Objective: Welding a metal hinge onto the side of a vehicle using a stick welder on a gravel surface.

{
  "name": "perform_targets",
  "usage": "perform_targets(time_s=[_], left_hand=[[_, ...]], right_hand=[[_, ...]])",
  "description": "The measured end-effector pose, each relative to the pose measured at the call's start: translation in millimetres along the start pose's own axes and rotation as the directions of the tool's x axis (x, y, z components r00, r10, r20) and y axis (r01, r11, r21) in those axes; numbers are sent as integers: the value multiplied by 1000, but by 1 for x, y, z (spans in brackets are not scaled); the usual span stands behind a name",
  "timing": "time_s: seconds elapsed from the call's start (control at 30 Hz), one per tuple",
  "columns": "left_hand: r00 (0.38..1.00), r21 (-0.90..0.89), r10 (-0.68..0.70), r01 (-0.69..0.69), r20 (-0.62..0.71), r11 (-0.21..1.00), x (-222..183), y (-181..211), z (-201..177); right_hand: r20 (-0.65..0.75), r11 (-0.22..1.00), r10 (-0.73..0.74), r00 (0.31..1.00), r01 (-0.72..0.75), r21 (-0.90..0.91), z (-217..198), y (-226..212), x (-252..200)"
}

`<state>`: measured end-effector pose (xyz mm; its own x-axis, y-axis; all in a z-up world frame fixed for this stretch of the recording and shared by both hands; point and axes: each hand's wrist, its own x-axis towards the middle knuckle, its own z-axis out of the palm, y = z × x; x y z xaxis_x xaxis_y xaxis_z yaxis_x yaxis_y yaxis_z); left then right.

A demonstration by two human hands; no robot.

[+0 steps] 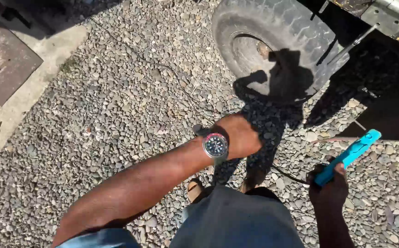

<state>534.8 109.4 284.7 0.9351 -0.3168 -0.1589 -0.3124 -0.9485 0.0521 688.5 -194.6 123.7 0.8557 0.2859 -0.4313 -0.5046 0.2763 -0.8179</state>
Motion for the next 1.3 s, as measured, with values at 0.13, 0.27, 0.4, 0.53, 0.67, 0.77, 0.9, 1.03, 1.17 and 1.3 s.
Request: perform_targets(time_s=[0.13, 0.27, 0.4, 0.53, 0.67, 0.77, 0.9, 1.03, 1.17, 1.3], left_hand=[[912, 132, -113, 178, -395, 975, 52, -4, -7], [951, 243, -308, 304, -21, 921, 49, 4, -43], [863, 222, -280, 201, 421, 954, 20, 3, -109], [780, 250, -261, 138, 569, 958, 5, -1, -117], [739, 193, -219, 121, 637, 974, -6, -7, -110], [701, 181, -221, 132, 678, 974, -6, -17, -91], [966, 130, -246, 235, 80, 963, -42, -25, -10], [720, 43, -624, 644, 304, 764, -40, -25, 18], [307, -579, -793, 813, 526, -69, -97, -18, 228], [10, -540, -735, 686, 678, -488, -186, 88, 401]], right_hand=[[71, 996, -86, 994, 88, -26, 10, -24, 5], [137, 993, -84, 987, 95, -70, 0, -24, 16], [127, 989, -113, 985, 123, -80, 0, -11, 13], [40, 985, -80, 996, 86, -151, 16, -3, -2], [38, 980, -60, 997, 66, -187, 20, 6, -8], [40, 981, -55, 998, 61, -182, 30, 7, -11], [-15, 972, -99, 995, 94, -215, 38, 4, -8], [6, 959, -124, 992, 121, -256, 32, 2, 25], [30, 953, -165, 986, 167, -253, 42, -18, 51], [46, 947, -193, 980, 198, -252, 42, -17, 97]])
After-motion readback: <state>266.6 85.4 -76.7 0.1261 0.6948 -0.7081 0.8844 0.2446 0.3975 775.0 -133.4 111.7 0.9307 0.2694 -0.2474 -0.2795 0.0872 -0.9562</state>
